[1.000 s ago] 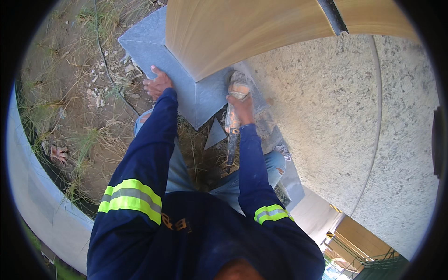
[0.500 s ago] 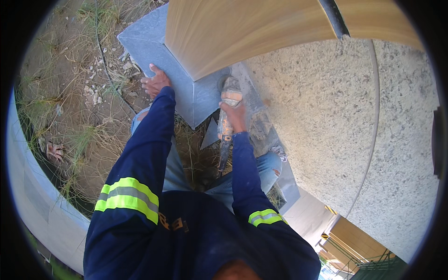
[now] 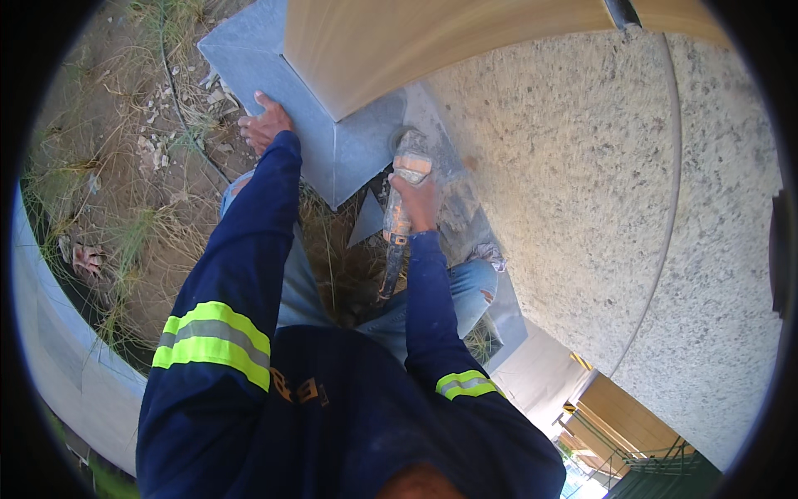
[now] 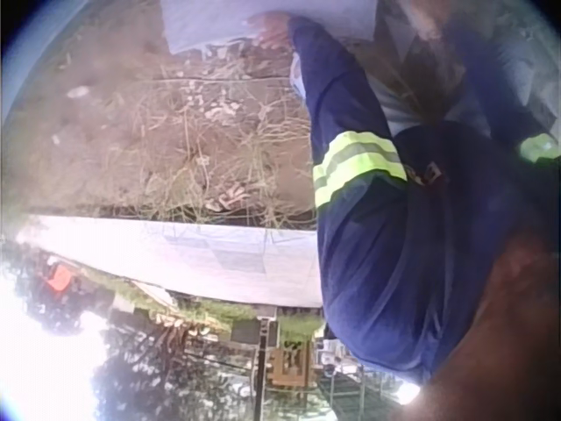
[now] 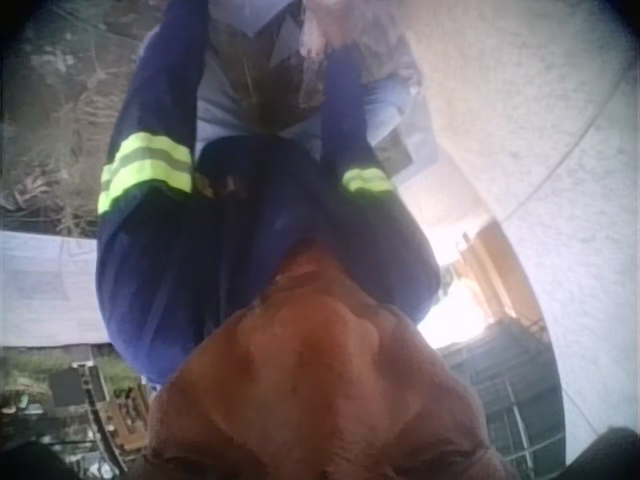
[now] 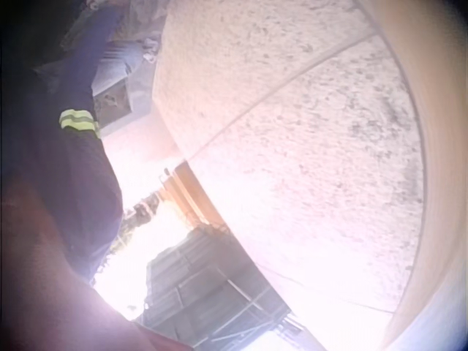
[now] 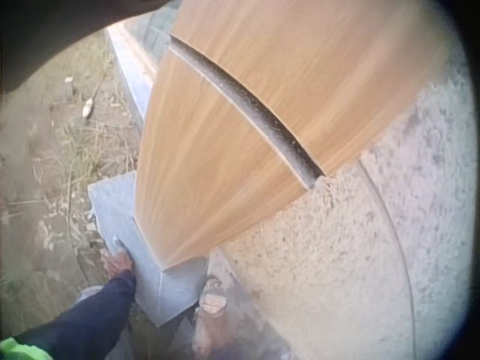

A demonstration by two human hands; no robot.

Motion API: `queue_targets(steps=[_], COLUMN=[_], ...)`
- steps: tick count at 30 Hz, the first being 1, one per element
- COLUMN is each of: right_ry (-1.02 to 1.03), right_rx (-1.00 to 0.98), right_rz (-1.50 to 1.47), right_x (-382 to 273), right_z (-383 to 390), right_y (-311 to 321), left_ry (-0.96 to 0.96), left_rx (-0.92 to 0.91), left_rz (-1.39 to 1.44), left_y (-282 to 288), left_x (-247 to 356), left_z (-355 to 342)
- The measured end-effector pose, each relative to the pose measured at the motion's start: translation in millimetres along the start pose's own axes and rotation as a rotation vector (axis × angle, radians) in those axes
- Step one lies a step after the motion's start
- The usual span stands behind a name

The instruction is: The person kneels on the ground and uses a handheld power grinder to abrade the surface of a concrete base at the corner of a structure. The person holds the tool with both hands and moves it along the edge where the concrete meets a vertical wall.

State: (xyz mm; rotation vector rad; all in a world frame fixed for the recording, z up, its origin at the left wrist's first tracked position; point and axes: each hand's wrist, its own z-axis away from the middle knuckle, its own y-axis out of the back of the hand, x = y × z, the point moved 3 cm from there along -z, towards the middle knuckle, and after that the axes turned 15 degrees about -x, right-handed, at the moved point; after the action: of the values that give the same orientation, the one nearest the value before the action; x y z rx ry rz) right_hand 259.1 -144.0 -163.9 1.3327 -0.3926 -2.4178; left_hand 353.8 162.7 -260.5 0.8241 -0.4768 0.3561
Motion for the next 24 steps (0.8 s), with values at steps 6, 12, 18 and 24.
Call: queue_targets(steps=[6,12,18,24], right_ry=[0.014,0.021,0.038,0.044], right_rx=[0.049,0.051,0.017,0.043], right_rz=[-0.097,0.041,-0.086,0.014], right_x=[6.3,-2.6,6.1,21.9], right_z=[-26.8,5.2,-14.9,-0.6], right_y=[1.3,6.8,4.0,6.4], left_ry=[-0.022,-0.012,-0.015,-0.006], left_rx=[-0.008,-0.013,0.015,-0.005], left_rz=[0.008,0.017,0.003,0.011], left_y=[-2.2,-3.4,-7.9,-7.4], left_x=[0.1,0.3,-1.1,0.5], left_z=[2.4,3.9,-1.9,1.1])
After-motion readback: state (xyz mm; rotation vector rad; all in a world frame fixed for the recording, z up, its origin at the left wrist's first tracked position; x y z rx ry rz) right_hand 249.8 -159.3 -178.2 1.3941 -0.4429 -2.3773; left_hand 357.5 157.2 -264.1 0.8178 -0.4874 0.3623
